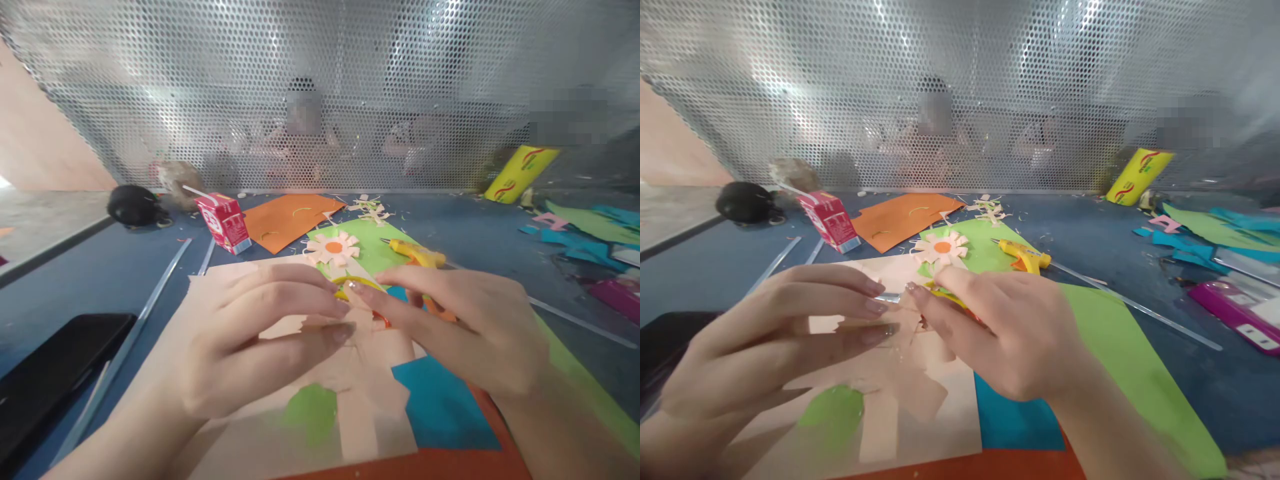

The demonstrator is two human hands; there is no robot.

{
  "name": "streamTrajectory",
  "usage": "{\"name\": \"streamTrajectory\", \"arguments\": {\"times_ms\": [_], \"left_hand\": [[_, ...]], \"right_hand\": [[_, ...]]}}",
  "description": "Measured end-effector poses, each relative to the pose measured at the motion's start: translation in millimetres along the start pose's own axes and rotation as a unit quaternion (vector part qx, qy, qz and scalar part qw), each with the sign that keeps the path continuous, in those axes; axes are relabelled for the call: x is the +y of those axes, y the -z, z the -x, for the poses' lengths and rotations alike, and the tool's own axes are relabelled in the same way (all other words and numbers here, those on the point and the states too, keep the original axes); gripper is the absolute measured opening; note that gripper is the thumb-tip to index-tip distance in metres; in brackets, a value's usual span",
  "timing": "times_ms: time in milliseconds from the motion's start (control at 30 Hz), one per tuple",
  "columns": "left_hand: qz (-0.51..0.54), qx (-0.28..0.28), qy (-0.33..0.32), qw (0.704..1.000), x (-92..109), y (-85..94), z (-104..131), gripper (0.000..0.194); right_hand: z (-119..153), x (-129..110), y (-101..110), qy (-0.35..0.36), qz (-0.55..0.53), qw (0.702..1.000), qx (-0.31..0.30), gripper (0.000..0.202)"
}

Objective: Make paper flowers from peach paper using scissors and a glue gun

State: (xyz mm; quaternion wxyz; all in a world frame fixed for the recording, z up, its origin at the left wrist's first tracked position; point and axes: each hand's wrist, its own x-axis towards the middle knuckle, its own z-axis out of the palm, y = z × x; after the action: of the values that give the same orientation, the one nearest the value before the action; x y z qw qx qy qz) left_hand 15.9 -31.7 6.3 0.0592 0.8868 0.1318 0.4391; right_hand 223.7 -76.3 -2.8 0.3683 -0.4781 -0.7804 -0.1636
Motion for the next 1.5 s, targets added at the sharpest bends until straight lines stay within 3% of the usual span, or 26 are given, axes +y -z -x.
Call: {"name": "streamTrajectory", "arguments": {"times_ms": [133, 467, 667, 800, 867, 933, 967, 1033, 1100, 1167, 1300, 1500], "left_hand": [[0.003, -0.001, 0.017, 1.0, 0, -0.2, 0, 0.019], [-0.021, 0.025, -0.039, 0.999, -3, -6.2, 7, 0.011], [-0.009, 0.036, -0.007, 0.999, -1, -6.6, 5, 0.011], [-0.034, 0.06, -0.035, 0.997, 2, -6.0, 0, 0.014], [-0.052, 0.062, -0.058, 0.995, 3, -5.9, -2, 0.015], [-0.059, 0.057, -0.076, 0.994, 3, -6.4, -2, 0.014], [-0.062, 0.055, -0.085, 0.993, 4, -6.9, -1, 0.014], [-0.067, 0.041, -0.098, 0.992, 5, -7.8, 0, 0.016], [-0.072, 0.023, -0.102, 0.992, 6, -8.8, 1, 0.016], [-0.075, 0.012, -0.096, 0.992, 6, -9.5, 1, 0.018], [-0.076, 0.014, -0.082, 0.994, 6, -10.5, 0, 0.02], [-0.084, 0.014, -0.099, 0.991, 4, -11.1, -1, 0.017]], "right_hand": [[2, 1, -1, 0.018, 0.012, 1.0, -0.001, 0.018], [2, 0, 0, 0.037, 0.009, 0.999, 0.004, 0.014], [-2, -1, 4, -0.01, -0.036, 0.999, -0.015, 0.007], [-3, 2, 1, -0.023, -0.1, 0.993, 0.063, 0.013], [-5, 6, -1, -0.107, -0.206, 0.967, 0.102, 0.015], [-7, 11, -2, -0.222, -0.354, 0.907, 0.043, 0.017], [-8, 12, -3, -0.264, -0.418, 0.869, -0.019, 0.022], [-11, 14, -2, -0.302, -0.506, 0.796, -0.135, 0.032], [-12, 13, -1, -0.303, -0.549, 0.751, -0.208, 0.035], [-12, 12, 1, -0.297, -0.553, 0.744, -0.229, 0.03], [-10, 9, 2, -0.294, -0.513, 0.774, -0.228, 0.024], [-11, 6, 2, -0.313, -0.492, 0.769, -0.262, 0.025]]}}
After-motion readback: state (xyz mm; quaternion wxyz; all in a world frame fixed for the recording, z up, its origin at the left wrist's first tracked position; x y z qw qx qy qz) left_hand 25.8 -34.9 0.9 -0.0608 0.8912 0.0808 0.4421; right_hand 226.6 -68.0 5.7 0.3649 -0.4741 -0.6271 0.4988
